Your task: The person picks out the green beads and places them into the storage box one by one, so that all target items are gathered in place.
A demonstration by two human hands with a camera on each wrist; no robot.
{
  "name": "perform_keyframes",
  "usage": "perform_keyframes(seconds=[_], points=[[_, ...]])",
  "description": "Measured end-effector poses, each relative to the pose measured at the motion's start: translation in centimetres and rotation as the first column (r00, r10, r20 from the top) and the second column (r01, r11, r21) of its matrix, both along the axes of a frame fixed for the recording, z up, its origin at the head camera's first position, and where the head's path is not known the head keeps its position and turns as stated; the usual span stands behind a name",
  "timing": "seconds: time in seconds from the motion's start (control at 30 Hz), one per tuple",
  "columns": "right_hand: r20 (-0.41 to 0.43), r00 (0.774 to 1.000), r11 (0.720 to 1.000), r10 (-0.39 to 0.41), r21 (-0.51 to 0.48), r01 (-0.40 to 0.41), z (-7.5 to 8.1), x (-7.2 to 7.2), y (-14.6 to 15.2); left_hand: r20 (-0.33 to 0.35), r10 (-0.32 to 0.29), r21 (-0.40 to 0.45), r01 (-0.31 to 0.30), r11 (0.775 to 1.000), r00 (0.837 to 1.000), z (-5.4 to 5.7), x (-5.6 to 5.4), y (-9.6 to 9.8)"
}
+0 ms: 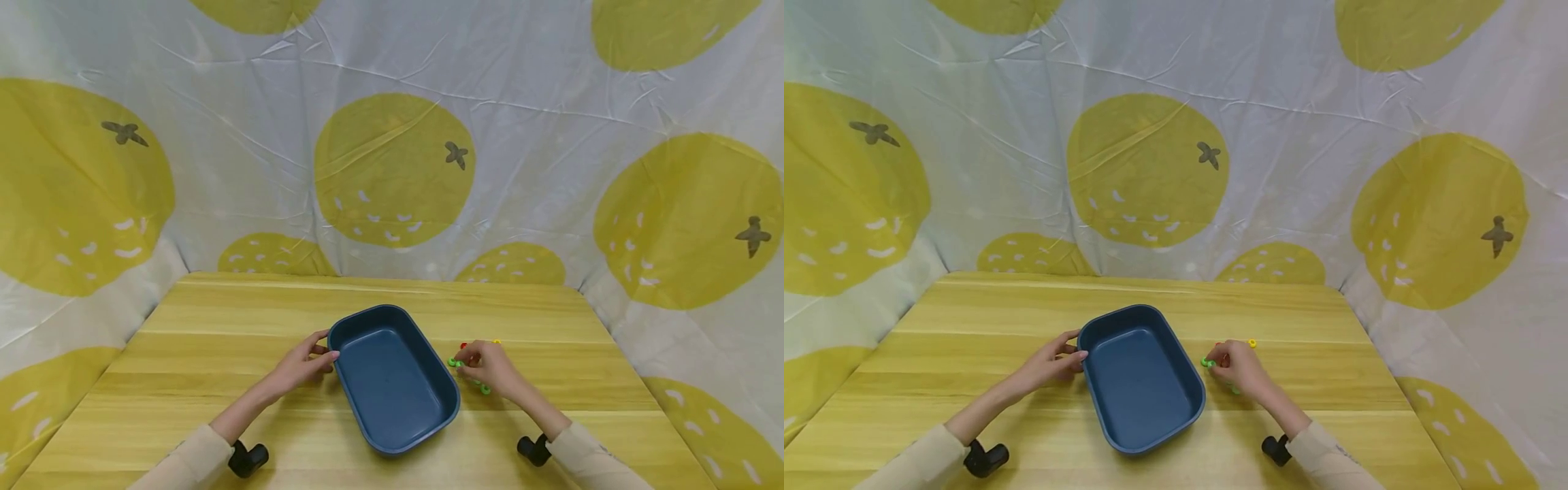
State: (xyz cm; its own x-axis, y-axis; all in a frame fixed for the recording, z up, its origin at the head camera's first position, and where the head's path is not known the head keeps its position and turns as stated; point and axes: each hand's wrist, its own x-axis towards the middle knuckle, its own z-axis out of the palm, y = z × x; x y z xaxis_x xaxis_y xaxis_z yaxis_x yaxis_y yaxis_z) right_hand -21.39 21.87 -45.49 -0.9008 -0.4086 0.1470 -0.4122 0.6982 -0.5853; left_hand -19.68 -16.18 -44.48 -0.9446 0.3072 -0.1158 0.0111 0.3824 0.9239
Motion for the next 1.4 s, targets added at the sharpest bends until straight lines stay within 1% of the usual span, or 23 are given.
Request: perform_keyframes(seconds=[0.07, 0.17, 0.23, 0.3, 0.4, 0.5, 0.6, 0.77, 0.9, 1.0, 1.1, 1.2, 1.3, 1.4], points=[[0.042, 0.999, 0.994, -0.008, -0.113, 0.012, 0.4, -0.3, 0.2, 0.003, -0.003, 0.011, 0.003, 1.000, 1.000, 0.0, 0.0, 0.1], [0.073, 0.997, 0.978, -0.012, -0.207, 0.027, 1.5, -0.8, 0.0, 0.005, -0.013, 0.029, 0.012, 1.000, 1.000, 0.0, 0.1, 0.2], [0.117, 0.993, 0.968, -0.009, -0.250, 0.038, 2.4, -1.1, -0.6, 0.003, -0.022, 0.037, 0.021, 0.999, 1.000, 0.0, 0.0, 0.2], [0.140, 0.990, 0.962, 0.005, -0.272, 0.034, 3.3, -1.5, -1.6, 0.004, -0.023, 0.043, 0.022, 0.999, 1.000, 0.0, 0.0, 0.1], [0.153, 0.987, 0.960, 0.046, -0.279, -0.002, 4.6, -2.0, -3.9, 0.005, -0.023, 0.042, 0.023, 0.999, 1.000, -0.1, 0.0, 0.0], [0.118, 0.988, 0.967, 0.099, -0.244, -0.068, 5.5, -2.5, -6.6, 0.008, -0.022, 0.037, 0.022, 0.999, 1.000, 0.0, 0.0, 0.0], [0.082, 0.984, 0.968, 0.157, -0.211, -0.137, 6.0, -3.2, -9.2, 0.006, -0.021, 0.034, 0.021, 0.999, 1.000, 0.0, 0.0, 0.0], [0.025, 0.969, 0.961, 0.245, -0.136, -0.240, 6.0, -4.6, -13.1, 0.002, -0.010, 0.035, 0.010, 0.999, 1.000, 0.1, -0.1, -0.1], [0.027, 0.959, 0.958, 0.283, -0.049, -0.282, 5.8, -5.7, -15.6, 0.000, -0.015, 0.030, 0.015, 0.999, 1.000, 0.3, -0.1, -0.1], [0.056, 0.952, 0.953, 0.301, 0.016, -0.302, 5.4, -6.2, -17.0, 0.001, -0.020, 0.029, 0.020, 0.999, 1.000, 0.3, -0.2, -0.1], [0.067, 0.947, 0.945, 0.314, 0.071, -0.318, 4.7, -6.4, -18.1, 0.002, -0.014, 0.030, 0.014, 0.999, 1.000, 0.2, -0.1, 0.0], [0.062, 0.954, 0.945, 0.295, 0.133, -0.300, 3.7, -6.2, -18.9, 0.000, -0.011, 0.028, 0.011, 1.000, 1.000, 0.1, 0.0, 0.0], [0.070, 0.965, 0.945, 0.254, 0.194, -0.263, 2.6, -5.9, -19.6, -0.002, -0.011, 0.029, 0.011, 1.000, 1.000, 0.0, 0.1, 0.1], [0.082, 0.971, 0.944, 0.225, 0.230, -0.238, 1.7, -5.6, -19.9, -0.002, -0.015, 0.031, 0.015, 0.999, 1.000, -0.1, 0.2, 0.2]])
